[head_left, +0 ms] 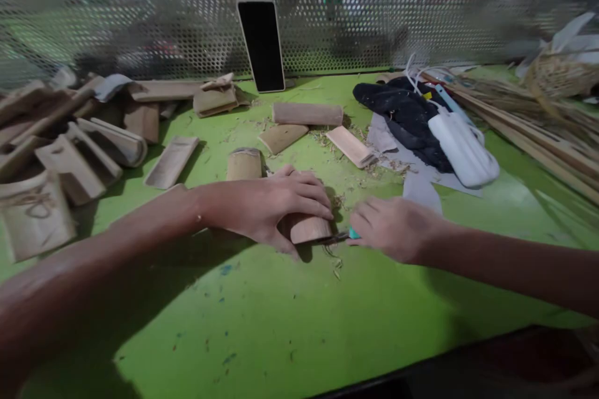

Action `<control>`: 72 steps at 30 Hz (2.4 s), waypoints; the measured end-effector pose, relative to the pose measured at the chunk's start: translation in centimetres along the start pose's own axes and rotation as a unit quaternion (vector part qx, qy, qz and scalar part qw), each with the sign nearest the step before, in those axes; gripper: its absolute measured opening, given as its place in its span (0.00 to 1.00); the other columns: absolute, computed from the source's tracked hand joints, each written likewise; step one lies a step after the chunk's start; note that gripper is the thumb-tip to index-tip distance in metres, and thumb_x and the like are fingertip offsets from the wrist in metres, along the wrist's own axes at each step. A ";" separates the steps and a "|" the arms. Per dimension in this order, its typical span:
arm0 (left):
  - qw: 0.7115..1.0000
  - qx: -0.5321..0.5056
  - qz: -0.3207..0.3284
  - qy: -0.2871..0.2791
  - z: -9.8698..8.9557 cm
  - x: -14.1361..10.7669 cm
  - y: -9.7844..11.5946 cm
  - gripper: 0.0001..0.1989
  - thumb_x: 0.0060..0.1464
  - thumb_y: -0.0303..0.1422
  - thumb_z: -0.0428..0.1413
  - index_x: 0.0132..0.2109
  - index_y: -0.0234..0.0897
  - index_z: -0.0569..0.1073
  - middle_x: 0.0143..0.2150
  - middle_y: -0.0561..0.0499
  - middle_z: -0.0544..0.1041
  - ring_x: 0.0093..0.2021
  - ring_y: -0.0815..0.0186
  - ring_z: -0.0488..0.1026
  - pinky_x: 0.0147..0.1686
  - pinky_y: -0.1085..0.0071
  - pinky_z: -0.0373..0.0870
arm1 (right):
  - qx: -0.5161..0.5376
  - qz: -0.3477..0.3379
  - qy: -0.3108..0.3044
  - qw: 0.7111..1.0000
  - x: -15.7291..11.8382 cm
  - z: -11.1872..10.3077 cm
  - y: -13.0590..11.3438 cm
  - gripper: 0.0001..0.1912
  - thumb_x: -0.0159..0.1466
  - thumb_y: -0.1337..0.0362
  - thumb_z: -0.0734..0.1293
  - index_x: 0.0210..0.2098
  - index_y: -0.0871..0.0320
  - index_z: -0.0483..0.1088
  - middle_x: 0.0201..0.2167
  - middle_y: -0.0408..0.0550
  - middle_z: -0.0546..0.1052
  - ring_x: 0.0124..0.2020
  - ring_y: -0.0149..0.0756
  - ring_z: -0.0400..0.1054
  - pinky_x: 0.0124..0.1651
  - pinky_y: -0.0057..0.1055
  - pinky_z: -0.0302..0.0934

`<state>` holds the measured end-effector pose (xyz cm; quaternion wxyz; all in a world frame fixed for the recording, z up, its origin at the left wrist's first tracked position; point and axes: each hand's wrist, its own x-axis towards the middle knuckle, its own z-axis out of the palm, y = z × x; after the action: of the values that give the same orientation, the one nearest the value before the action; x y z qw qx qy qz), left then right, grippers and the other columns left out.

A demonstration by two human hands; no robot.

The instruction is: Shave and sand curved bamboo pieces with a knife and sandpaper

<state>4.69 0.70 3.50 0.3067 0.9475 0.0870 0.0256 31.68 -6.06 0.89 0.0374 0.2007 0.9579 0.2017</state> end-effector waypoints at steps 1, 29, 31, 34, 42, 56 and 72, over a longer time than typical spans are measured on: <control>1.000 0.001 -0.001 0.001 0.1 0.0 -0.1 0.29 0.56 0.47 0.65 0.62 0.47 0.73 0.63 0.44 0.74 0.65 0.46 0.64 0.61 0.52 0.61 | -0.002 0.002 0.022 1.000 -0.2 0.0 0.1 0.20 0.75 0.55 0.57 0.31 0.59 0.67 0.24 0.48 0.73 0.25 0.38 0.69 0.23 0.32 0.59; 1.000 0.017 -0.013 0.008 0.3 -0.3 -0.6 0.28 0.56 0.45 0.65 0.62 0.51 0.72 0.63 0.47 0.74 0.65 0.46 0.65 0.63 0.50 0.58 | -0.002 0.025 -0.100 0.995 1.0 -0.3 0.0 0.22 0.77 0.53 0.52 0.35 0.59 0.65 0.28 0.49 0.76 0.28 0.39 0.70 0.23 0.31 0.48; 1.000 0.020 -0.018 0.012 0.4 -0.3 -0.6 0.28 0.55 0.45 0.65 0.61 0.51 0.73 0.63 0.47 0.74 0.64 0.46 0.65 0.63 0.50 0.58 | -0.002 0.023 -0.094 0.995 1.0 -0.2 0.0 0.22 0.77 0.53 0.51 0.36 0.59 0.65 0.28 0.49 0.76 0.28 0.39 0.70 0.23 0.31 0.47; 0.999 0.022 -0.023 0.020 0.4 -0.2 -0.4 0.26 0.55 0.43 0.64 0.61 0.50 0.73 0.62 0.47 0.75 0.64 0.46 0.66 0.63 0.51 0.58 | -0.015 0.012 -0.047 0.999 0.5 -0.1 0.1 0.20 0.77 0.54 0.52 0.37 0.59 0.64 0.26 0.47 0.74 0.27 0.38 0.68 0.24 0.30 0.48; 0.999 0.038 -0.027 0.024 0.3 -0.3 -0.4 0.25 0.56 0.41 0.63 0.60 0.49 0.73 0.63 0.47 0.75 0.64 0.46 0.64 0.63 0.52 0.55 | -0.038 0.015 0.038 0.998 -0.1 -0.4 0.7 0.17 0.77 0.57 0.55 0.35 0.59 0.63 0.24 0.44 0.71 0.25 0.35 0.66 0.25 0.30 0.49; 0.999 0.039 -0.022 0.018 0.2 -0.4 -0.8 0.27 0.57 0.46 0.63 0.62 0.49 0.72 0.63 0.46 0.74 0.65 0.45 0.64 0.63 0.51 0.55 | -0.010 0.007 -0.103 0.995 1.4 -0.9 0.7 0.19 0.77 0.56 0.52 0.37 0.60 0.65 0.28 0.50 0.75 0.28 0.38 0.68 0.24 0.31 0.50; 0.999 0.016 -0.044 0.025 0.1 -0.4 -0.6 0.25 0.57 0.49 0.62 0.60 0.51 0.74 0.61 0.49 0.75 0.63 0.47 0.64 0.61 0.55 0.54 | -0.059 0.001 0.016 0.998 0.7 -0.1 0.9 0.18 0.77 0.56 0.55 0.35 0.60 0.65 0.25 0.49 0.72 0.26 0.38 0.65 0.26 0.33 0.48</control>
<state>4.21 1.08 3.05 0.2901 0.9466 0.1362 0.0344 31.32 -5.08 1.35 0.0335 0.1958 0.9448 0.2607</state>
